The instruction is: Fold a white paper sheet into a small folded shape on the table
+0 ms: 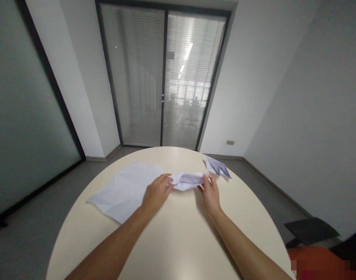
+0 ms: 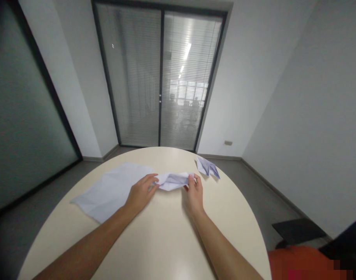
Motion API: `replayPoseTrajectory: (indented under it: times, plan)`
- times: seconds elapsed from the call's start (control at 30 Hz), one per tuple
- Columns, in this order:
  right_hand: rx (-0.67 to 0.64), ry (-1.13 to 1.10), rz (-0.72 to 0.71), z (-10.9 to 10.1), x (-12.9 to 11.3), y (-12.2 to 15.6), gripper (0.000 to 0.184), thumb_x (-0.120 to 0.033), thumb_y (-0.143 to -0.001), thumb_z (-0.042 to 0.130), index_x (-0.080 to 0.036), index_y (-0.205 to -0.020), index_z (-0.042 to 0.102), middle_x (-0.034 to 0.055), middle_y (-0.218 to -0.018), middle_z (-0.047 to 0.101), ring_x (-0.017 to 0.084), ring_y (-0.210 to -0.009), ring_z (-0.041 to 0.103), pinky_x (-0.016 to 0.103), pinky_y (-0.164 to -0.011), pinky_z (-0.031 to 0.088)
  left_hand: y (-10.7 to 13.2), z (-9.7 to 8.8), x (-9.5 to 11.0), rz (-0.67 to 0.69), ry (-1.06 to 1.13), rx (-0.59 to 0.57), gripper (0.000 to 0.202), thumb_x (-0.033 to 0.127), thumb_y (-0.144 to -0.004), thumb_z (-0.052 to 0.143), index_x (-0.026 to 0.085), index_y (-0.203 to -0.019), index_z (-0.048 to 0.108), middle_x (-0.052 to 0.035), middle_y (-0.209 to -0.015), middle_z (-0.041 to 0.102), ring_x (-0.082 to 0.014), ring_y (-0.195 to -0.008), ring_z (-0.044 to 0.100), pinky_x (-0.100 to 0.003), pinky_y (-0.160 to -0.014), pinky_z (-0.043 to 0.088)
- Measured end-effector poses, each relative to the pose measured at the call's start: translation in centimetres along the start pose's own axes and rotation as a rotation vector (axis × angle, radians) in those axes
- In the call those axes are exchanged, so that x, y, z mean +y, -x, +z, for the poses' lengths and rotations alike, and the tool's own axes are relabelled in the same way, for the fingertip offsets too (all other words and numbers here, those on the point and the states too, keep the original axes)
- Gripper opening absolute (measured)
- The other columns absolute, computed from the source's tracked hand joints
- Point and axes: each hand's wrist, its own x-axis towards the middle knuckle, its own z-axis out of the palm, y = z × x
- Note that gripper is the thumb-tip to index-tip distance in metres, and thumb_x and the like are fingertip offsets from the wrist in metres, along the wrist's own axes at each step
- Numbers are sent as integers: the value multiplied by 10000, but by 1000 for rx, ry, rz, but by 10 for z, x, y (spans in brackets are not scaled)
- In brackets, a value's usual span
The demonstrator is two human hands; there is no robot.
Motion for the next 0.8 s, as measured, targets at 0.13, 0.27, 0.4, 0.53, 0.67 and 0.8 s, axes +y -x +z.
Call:
replayPoseTrajectory:
  times: [0.13,0.27,0.4,0.53,0.67,0.8]
  plan:
    - [16,-18,18,-5,-5,-5,372,-582,-787,698,-277,-968,583,5,-955,709,184,-864,659,291,-716,541,0,-2,6,-39,94,10,147,326,-940,586,245,-1045,649,-36,-1178,705,-181,-981,686,-284,-842,519]
    - [16,-1,8,-8,-7,-8,397,-586,-792,693,-262,-973,554,17,-906,705,183,-805,662,292,-676,543,-1,-1,11,-178,189,72,228,412,-978,491,236,-1001,634,-37,-968,741,-161,-734,682,-264,-713,501]
    - [-75,36,-102,-8,-7,-7,406,-524,-816,699,-290,-1049,461,-34,-774,656,155,-674,610,261,-603,506,-7,3,6,-386,306,180,296,486,-950,472,219,-906,593,34,-593,569,-159,-536,577,-244,-554,442]
    - [-137,210,-307,-11,-7,-7,245,-441,-863,657,-265,-938,504,-37,-752,593,139,-659,551,242,-598,463,-11,7,-2,-519,535,262,322,530,-915,500,218,-942,575,47,-616,534,-156,-553,572,-236,-532,440]
    - [-260,416,-325,-16,-7,-6,202,-410,-904,586,-223,-958,641,61,-980,673,202,-882,626,320,-761,513,-13,1,1,-498,470,356,266,474,-908,527,215,-879,581,56,-580,463,-144,-530,468,-238,-529,354]
    - [-306,555,-304,-18,-5,-5,308,-405,-886,588,-214,-1097,706,107,-1142,699,251,-961,648,367,-789,520,-14,-5,8,-476,449,379,248,452,-901,536,214,-843,580,67,-548,407,-143,-510,396,-253,-530,291]
